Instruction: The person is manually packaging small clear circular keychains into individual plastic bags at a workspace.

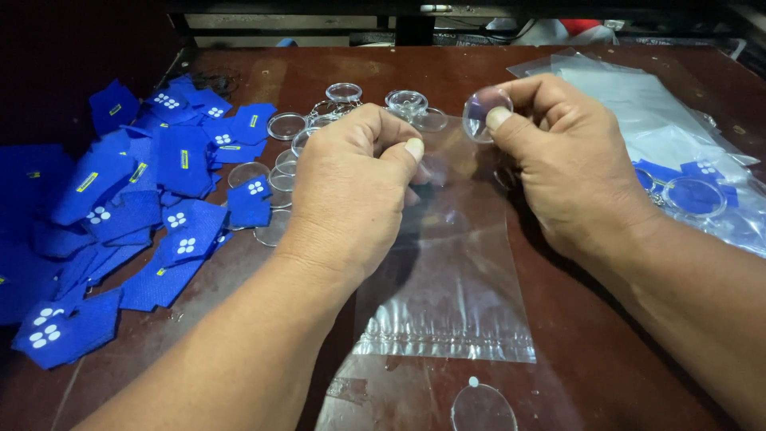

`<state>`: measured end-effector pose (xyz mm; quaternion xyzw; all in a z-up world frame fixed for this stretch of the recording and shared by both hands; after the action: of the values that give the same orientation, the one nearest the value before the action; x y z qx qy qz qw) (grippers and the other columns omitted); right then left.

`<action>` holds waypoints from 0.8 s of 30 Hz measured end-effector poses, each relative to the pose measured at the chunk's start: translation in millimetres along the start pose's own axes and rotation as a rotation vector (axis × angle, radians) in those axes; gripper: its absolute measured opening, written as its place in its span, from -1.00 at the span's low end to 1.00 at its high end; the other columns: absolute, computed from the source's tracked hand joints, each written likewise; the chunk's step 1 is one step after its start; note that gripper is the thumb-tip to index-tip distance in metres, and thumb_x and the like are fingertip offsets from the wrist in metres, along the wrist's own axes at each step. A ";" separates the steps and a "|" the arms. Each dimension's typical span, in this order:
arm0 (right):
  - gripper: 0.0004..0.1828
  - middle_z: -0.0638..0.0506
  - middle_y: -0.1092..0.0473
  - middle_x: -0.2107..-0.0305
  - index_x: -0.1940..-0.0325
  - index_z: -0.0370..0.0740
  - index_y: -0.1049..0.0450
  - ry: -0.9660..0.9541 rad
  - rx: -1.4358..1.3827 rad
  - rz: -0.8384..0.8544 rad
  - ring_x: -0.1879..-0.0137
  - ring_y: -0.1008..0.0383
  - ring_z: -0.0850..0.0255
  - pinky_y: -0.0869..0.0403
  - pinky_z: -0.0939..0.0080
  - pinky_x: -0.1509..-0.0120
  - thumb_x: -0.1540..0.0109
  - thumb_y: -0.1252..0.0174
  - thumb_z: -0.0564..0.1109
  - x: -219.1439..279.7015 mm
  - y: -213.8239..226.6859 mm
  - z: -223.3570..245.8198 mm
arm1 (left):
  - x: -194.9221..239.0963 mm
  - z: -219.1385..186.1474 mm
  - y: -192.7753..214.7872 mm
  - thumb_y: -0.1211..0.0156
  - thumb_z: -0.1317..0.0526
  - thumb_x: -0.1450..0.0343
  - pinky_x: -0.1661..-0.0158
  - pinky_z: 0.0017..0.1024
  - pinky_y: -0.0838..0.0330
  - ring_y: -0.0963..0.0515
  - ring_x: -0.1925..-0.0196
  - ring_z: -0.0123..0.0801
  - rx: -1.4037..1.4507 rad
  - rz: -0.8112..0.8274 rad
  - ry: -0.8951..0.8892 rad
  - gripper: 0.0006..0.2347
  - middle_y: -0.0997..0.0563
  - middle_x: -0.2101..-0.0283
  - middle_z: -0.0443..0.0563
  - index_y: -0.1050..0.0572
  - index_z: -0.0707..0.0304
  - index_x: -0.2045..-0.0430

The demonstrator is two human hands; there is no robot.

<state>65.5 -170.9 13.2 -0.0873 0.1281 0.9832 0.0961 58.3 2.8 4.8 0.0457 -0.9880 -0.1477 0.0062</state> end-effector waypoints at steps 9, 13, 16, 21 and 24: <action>-0.90 0.06 -0.51 0.45 0.17 -0.19 -0.59 0.037 0.025 0.033 0.41 -0.47 0.33 -0.51 0.38 0.30 -0.34 -0.15 -0.27 3.7 -5.2 2.2 | -1.8 3.0 -1.5 -0.19 0.23 -0.39 0.43 -0.55 -0.54 -0.62 0.55 -0.50 0.022 0.014 -0.021 -0.95 -0.65 0.44 -0.22 -0.58 0.06 0.47; -0.92 -0.02 -0.49 0.39 0.10 -0.21 -0.48 -0.005 -0.035 -0.034 0.42 -0.53 0.25 -0.65 0.27 0.35 -0.34 -0.16 -0.30 3.8 -0.7 2.8 | -3.8 4.1 -0.9 -0.18 0.23 -0.39 0.43 -0.57 -0.54 -0.62 0.57 -0.48 0.042 -0.005 -0.021 -0.95 -0.67 0.43 -0.20 -0.58 0.07 0.44; -0.91 0.06 -0.50 0.40 0.14 -0.21 -0.51 0.109 0.043 0.016 0.41 -0.46 0.34 -0.60 0.35 0.32 -0.30 -0.18 -0.31 0.7 -1.2 -3.0 | -3.7 4.2 -1.8 -0.19 0.24 -0.38 0.42 -0.55 -0.53 -0.61 0.57 -0.51 0.020 0.004 -0.047 -0.94 -0.66 0.47 -0.21 -0.57 0.06 0.49; -0.93 0.03 -0.49 0.43 0.15 -0.21 -0.53 0.067 -0.051 -0.016 0.41 -0.52 0.29 -0.60 0.34 0.28 -0.33 -0.16 -0.30 -2.4 -0.3 -7.2 | -1.8 1.7 -0.6 -0.17 0.23 -0.39 0.39 -0.55 -0.54 -0.60 0.56 -0.51 0.014 0.004 -0.025 -0.95 -0.67 0.46 -0.21 -0.57 0.06 0.45; -0.90 0.06 -0.47 0.43 0.15 -0.15 -0.52 -0.006 0.032 -0.094 0.43 -0.50 0.31 -0.55 0.33 0.38 -0.30 -0.18 -0.29 0.6 3.7 -0.7 | -5.0 6.1 -0.9 -0.17 0.24 -0.39 0.40 -0.56 -0.59 -0.62 0.52 -0.53 0.027 0.002 -0.061 -0.95 -0.68 0.43 -0.21 -0.57 0.09 0.45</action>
<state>64.3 -174.5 13.3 -0.0888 0.1394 0.9757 0.1439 63.2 4.1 -1.3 0.0404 -0.9896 -0.1359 -0.0242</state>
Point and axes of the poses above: each hand's wrist, its own x-axis away from the middle knuckle, its own y-axis out of the back of the hand, z = x × y, the point moved 6 cm from there along -x, towards the middle knuckle
